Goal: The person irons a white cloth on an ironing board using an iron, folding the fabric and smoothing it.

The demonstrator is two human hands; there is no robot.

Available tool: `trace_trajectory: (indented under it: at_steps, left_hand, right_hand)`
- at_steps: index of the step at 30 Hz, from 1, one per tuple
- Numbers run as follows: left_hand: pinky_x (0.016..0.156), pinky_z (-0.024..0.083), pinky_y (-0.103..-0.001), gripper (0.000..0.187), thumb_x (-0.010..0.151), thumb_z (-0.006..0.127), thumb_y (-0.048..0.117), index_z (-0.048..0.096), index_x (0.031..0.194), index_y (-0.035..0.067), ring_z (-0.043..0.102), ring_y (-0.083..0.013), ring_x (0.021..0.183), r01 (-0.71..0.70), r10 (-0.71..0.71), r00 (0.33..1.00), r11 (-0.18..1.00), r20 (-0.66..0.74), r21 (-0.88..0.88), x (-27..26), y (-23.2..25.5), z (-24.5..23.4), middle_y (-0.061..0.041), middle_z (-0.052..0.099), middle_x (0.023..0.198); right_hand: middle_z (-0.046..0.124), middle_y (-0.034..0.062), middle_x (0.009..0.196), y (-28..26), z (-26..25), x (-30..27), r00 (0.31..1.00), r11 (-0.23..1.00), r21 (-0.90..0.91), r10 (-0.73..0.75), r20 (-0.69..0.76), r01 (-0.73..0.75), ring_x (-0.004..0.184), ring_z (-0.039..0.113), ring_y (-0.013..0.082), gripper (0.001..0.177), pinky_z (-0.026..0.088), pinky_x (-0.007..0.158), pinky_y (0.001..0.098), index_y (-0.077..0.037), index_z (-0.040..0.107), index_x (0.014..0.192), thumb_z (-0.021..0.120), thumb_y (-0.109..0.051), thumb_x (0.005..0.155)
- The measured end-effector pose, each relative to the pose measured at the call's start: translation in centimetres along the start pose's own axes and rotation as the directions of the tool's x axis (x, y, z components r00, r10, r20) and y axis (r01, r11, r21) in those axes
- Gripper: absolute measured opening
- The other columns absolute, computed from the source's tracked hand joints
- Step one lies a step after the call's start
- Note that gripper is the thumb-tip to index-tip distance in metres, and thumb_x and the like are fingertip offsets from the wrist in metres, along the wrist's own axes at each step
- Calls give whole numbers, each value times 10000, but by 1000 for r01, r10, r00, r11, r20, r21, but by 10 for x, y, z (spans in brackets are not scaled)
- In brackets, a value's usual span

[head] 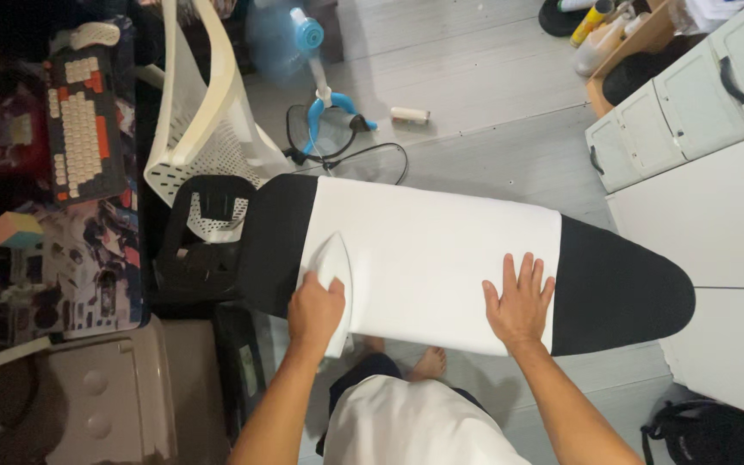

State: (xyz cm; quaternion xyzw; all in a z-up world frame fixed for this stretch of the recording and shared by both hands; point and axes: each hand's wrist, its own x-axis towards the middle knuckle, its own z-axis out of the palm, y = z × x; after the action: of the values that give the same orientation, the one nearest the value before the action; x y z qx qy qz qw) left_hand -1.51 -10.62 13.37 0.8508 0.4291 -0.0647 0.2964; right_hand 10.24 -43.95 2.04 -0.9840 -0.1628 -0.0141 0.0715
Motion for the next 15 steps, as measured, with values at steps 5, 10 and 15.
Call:
trace_trajectory:
  at_steps: [5, 10, 15]
  left_hand:
    - [918, 541, -551, 471, 899, 616, 389, 655, 1133, -18, 670, -515, 1025, -31, 30, 998, 999, -50, -16, 56, 28, 1, -327, 698, 1071]
    - [943, 531, -555, 484, 880, 632, 396, 652, 1122, -22, 666, -500, 1062, -59, 58, 996, 998, -74, -18, 122, 60, 10, -310, 699, 1107]
    - [960, 532, -537, 496, 884, 621, 396, 646, 1130, -34, 665, -491, 1092, -61, 57, 997, 995, -49, -77, 174, 87, 18, -304, 697, 1133]
  right_hand:
    - [273, 293, 1624, -2, 1, 3, 1000, 1000, 1, 12, 26, -12, 1527, 179, 454, 727, 109, 1204, 637, -83, 383, 1559, 454, -540, 997]
    - [277, 250, 1628, -2, 3, 7, 999, 999, -9, 31, -22, -31, 1525, 193, 423, 726, 127, 1210, 610, -116, 379, 1545, 434, -555, 971]
    - [229, 209, 1624, -8, -5, 19, 995, 993, -92, 75, 58, -69, 1521, 142, 381, 734, 110, 1207, 565, -146, 335, 1538, 394, -594, 958]
